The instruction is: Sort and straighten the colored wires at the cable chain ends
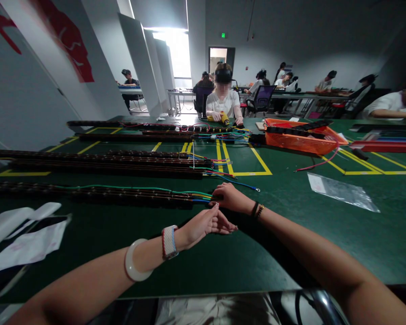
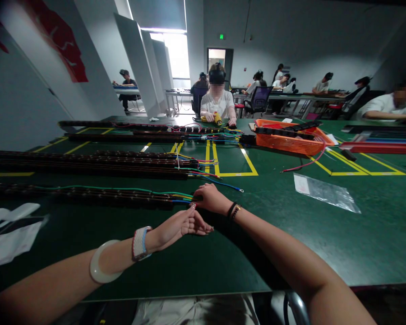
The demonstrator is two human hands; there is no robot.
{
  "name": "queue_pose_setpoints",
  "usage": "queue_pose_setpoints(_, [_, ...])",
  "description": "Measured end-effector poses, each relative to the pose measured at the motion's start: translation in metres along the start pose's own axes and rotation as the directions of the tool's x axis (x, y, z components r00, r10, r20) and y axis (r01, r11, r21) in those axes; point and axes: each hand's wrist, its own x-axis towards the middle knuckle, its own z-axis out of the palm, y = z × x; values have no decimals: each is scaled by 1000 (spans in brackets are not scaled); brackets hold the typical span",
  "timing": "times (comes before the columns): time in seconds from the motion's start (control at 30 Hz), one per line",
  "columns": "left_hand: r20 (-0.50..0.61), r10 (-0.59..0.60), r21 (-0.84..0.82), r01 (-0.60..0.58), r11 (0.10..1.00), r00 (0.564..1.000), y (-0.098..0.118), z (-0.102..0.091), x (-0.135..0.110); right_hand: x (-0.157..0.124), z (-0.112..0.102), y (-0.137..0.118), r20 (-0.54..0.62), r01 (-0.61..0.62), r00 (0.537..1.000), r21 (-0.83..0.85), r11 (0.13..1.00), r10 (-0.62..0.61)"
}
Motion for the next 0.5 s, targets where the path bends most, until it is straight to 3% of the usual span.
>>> queue_pose_setpoints(0.2, [-69,-65,-267,45,963,996,-1,-6,7,0,-10,-12,-17,63,998,-110,992,-65])
queue_pose_setpoints(0.37, [-240,45,-412,-144,900,970,-4,-6,11,-3,-19,-30,23,89,996,-302,949,-86])
queue_pose_setpoints(0.5, [-319,75,-437,-216,873,945,-6,-5,12,-6,-22,-43,136,193,980,-491,849,-144])
